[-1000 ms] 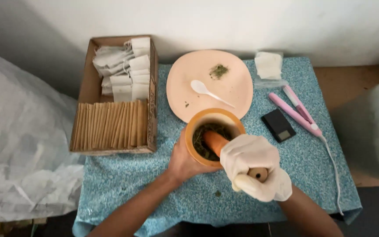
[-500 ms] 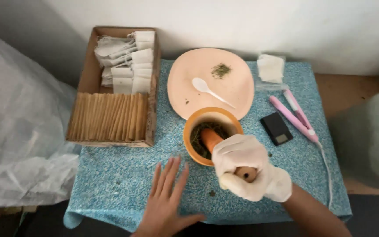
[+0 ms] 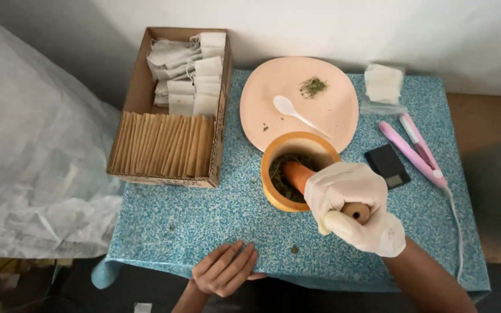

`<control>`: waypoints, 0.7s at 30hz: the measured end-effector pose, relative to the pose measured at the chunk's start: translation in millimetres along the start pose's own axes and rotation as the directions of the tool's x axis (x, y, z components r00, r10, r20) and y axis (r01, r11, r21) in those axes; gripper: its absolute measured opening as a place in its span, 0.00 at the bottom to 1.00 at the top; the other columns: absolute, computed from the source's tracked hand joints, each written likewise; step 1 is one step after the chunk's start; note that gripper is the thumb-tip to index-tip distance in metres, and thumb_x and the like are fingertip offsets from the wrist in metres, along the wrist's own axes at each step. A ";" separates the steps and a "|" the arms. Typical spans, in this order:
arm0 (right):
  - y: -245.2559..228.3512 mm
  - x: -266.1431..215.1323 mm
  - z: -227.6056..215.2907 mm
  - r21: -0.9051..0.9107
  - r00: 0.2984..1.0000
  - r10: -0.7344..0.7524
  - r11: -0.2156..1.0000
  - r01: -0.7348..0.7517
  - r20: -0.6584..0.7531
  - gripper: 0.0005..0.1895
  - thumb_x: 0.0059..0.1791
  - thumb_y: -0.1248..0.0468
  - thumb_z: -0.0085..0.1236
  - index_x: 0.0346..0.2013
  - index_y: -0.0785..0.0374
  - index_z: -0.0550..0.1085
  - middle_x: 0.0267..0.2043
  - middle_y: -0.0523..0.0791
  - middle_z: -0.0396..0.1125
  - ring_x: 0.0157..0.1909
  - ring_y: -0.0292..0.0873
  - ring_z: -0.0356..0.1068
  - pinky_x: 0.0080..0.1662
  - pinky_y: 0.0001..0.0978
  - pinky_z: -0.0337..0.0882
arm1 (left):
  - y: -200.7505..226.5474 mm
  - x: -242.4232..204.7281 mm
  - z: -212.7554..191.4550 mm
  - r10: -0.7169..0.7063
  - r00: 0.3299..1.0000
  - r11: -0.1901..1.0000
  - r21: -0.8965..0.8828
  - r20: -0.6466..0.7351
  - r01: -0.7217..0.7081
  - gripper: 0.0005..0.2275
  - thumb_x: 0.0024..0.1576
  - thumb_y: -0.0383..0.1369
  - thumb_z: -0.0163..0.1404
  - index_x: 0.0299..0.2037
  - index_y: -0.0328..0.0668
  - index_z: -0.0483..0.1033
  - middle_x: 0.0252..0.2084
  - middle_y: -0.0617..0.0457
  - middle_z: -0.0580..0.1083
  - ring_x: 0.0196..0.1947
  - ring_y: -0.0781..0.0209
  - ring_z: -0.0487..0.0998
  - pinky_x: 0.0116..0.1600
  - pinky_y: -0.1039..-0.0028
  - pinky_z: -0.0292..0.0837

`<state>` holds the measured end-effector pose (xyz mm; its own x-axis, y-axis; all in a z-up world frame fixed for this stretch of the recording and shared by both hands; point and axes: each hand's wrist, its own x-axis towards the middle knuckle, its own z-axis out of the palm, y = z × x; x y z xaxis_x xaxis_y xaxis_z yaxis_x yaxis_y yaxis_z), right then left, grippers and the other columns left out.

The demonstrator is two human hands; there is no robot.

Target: Grinding dried tea leaves into a fine powder using a wooden mortar and pestle on a production table.

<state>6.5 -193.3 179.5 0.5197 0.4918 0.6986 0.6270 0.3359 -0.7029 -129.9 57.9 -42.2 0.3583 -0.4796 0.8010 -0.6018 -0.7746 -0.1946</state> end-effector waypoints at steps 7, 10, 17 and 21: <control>9.5 5.6 -8.0 0.032 0.990 0.123 0.992 -0.121 -0.070 0.17 0.47 0.76 0.43 0.16 0.57 0.68 0.15 0.39 0.64 0.18 0.34 0.62 0.28 0.23 0.66 | 3.0 -0.8 0.2 -0.075 0.997 0.997 -0.022 0.028 0.076 0.20 0.67 0.60 0.54 0.47 0.56 0.88 0.48 0.63 0.86 0.45 0.68 0.88 0.48 0.77 0.80; 29.4 6.9 -26.8 0.175 0.979 0.178 0.972 -0.160 -0.096 0.19 0.56 0.67 0.45 0.19 0.59 0.67 0.16 0.41 0.64 0.18 0.36 0.62 0.27 0.26 0.63 | 21.0 18.2 -8.3 -0.404 0.899 0.896 -0.127 0.167 0.426 0.22 0.67 0.59 0.49 0.49 0.54 0.86 0.45 0.60 0.85 0.43 0.61 0.86 0.47 0.68 0.77; 48.2 17.2 -46.1 0.383 0.919 0.387 0.862 -0.333 -0.073 0.21 0.57 0.75 0.37 0.20 0.60 0.65 0.15 0.44 0.58 0.16 0.39 0.53 0.24 0.28 0.55 | -27.3 129.7 38.1 -0.582 0.781 0.392 -0.763 0.228 0.515 0.59 0.50 0.60 0.66 0.83 0.42 0.39 0.82 0.35 0.54 0.83 0.35 0.64 0.87 0.42 0.66; 46.7 16.8 -45.8 0.368 0.933 0.360 0.867 -0.336 0.005 0.20 0.57 0.74 0.38 0.22 0.61 0.69 0.16 0.44 0.61 0.17 0.37 0.59 0.26 0.27 0.60 | -61.9 142.2 92.6 -0.424 0.858 0.244 -0.876 0.290 0.417 0.61 0.45 0.59 0.67 0.81 0.40 0.38 0.82 0.33 0.56 0.85 0.38 0.61 0.90 0.45 0.58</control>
<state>71.1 -206.1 164.6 0.7075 0.5840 0.3981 0.1552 0.4212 -0.8936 24.4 -0.5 31.4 0.7697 -0.2030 0.6052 -0.6224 -0.0279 0.7822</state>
